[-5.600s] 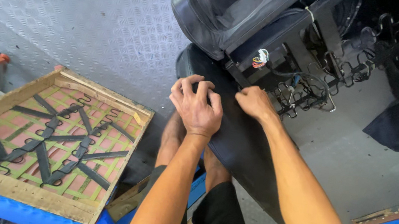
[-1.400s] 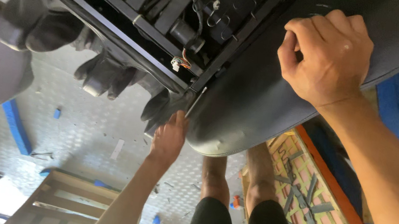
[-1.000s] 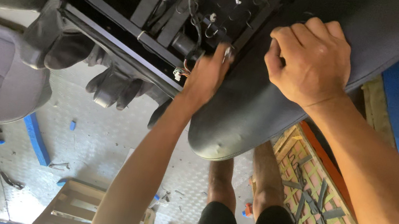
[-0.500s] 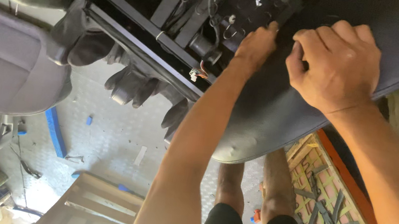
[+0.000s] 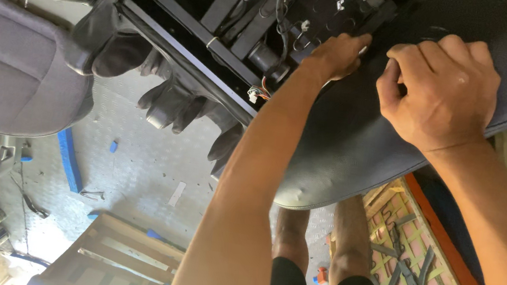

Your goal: The person sits on the floor and disassembles a car seat, prying the black upholstery and foam off the seat frame. They use a small hand tool to release clips and fasteners, hold the seat steady with one hand, and use a wrench on the frame hardware before stepping away.

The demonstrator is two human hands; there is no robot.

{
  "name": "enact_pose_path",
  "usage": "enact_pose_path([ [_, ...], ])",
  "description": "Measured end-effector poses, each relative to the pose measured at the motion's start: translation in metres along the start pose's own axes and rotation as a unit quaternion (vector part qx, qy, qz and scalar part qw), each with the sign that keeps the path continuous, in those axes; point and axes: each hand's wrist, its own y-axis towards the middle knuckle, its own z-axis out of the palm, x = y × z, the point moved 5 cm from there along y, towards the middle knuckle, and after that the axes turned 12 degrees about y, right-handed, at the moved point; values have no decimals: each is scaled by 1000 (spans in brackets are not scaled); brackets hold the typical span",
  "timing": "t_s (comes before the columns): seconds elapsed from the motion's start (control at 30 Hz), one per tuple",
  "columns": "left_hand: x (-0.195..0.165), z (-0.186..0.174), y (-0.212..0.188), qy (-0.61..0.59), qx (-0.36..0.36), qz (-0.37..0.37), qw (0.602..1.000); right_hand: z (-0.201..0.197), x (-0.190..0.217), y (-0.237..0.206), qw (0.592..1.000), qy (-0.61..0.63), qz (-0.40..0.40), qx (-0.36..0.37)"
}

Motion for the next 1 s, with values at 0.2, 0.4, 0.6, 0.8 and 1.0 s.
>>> enact_pose_path([
  [0.2,1,-5,-4,-9,178,-5,984,1,0,0,1000,-5,-11,-1],
  [0.4,-11,-19,-4,-75,268,-113,954,1,0,3,1000,-3,4,10],
  [0.6,-7,-28,-1,-102,251,-70,960,-1,3,6,1000,-11,-10,7],
  [0.8,5,-6,-4,-168,257,-34,951,-4,4,13,1000,3,11,14],
  [1.0,5,-18,-81,7,122,85,989,-3,6,11,1000,-8,-5,2],
])
